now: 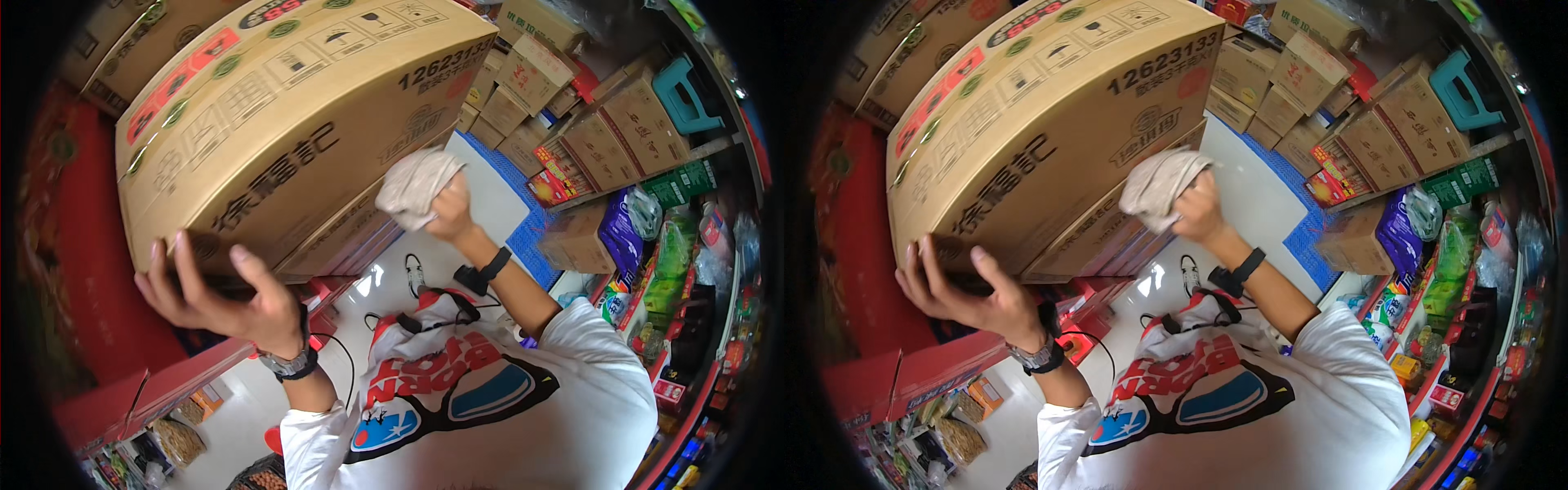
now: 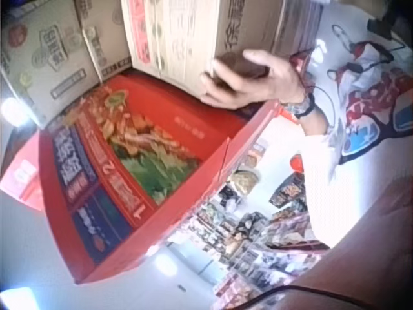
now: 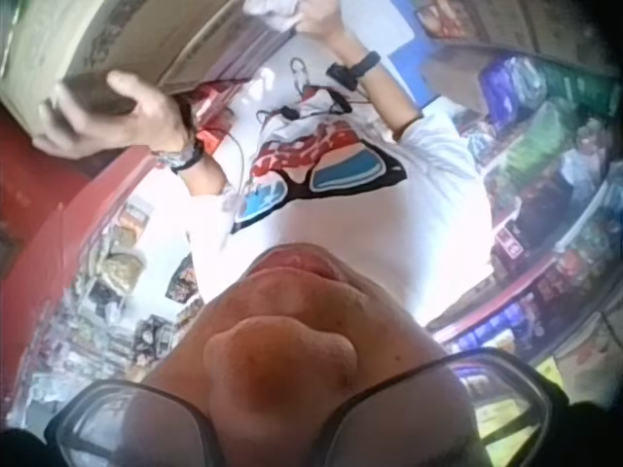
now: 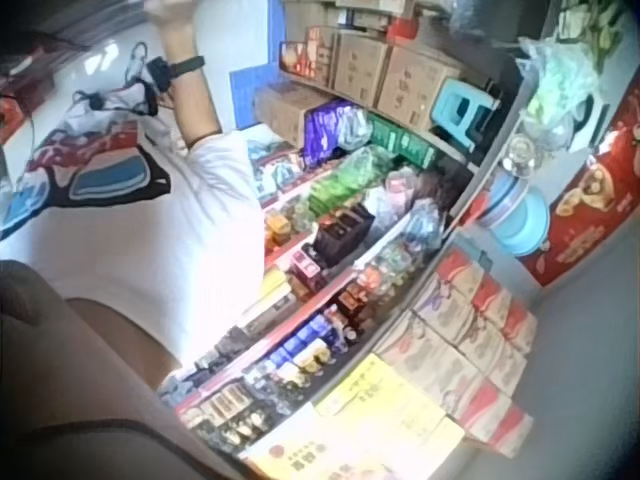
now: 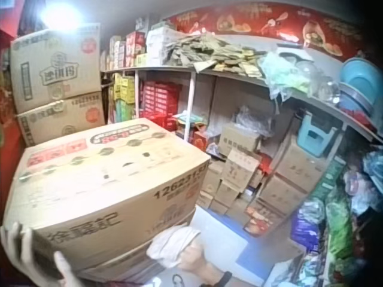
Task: The person wipes cardboard boxes, storage shelves, and the floor using a cloth.
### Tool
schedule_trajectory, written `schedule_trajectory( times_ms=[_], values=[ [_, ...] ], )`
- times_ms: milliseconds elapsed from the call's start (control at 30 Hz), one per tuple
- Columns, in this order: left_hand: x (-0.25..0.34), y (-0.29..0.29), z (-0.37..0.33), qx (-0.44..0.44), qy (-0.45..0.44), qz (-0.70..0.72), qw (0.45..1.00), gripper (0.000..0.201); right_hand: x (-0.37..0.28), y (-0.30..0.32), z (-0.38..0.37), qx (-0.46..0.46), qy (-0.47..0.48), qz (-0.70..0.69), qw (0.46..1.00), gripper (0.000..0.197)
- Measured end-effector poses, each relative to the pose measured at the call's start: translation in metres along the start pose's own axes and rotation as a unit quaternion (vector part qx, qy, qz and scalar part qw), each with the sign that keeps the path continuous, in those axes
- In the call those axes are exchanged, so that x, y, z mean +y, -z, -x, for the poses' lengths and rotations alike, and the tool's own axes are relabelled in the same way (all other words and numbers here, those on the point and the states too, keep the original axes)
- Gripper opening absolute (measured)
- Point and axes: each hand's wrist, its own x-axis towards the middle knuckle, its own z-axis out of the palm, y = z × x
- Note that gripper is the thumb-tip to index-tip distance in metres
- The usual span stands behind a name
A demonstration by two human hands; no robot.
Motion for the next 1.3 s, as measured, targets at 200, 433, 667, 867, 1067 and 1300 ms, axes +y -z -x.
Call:
schedule_trajectory(
  times_ms=[200, 433, 667, 867, 1067, 1300],
  values=[
    [0.023, -0.046, -0.001, 0.085, 0.006, -0.062, 0.994, 0.049, 0.145, 0.06, -0.013, 0.021, -0.112, 0.007, 0.993, 0.034],
    [0.015, -0.06, 0.008, 0.141, -0.006, -0.048, 0.989, 0.046, 0.212, 0.081, -0.015, 0.023, -0.575, -0.498, 0.648, 0.046],
    [-0.011, -0.061, 0.007, 0.175, -0.105, -0.048, 0.978, 0.039, 0.194, 0.047, -0.057, -0.089, -0.477, -0.53, 0.696, 0.047],
    [-0.024, -0.044, 0.005, 0.13, -0.123, -0.03, 0.983, 0.039, 0.252, 0.011, -0.128, -0.331, -0.448, -0.426, 0.713, 0.037],
    [0.004, -0.053, 0.02, 0.118, -0.058, -0.076, 0.988, 0.04, 0.232, -0.038, -0.171, -0.082, -0.559, -0.483, 0.669, 0.038],
    [0.001, -0.047, 0.02, 0.105, -0.068, -0.067, 0.99, 0.043, 0.256, 0.009, -0.117, -0.242, -0.448, -0.436, 0.742, 0.042]
  ],
)
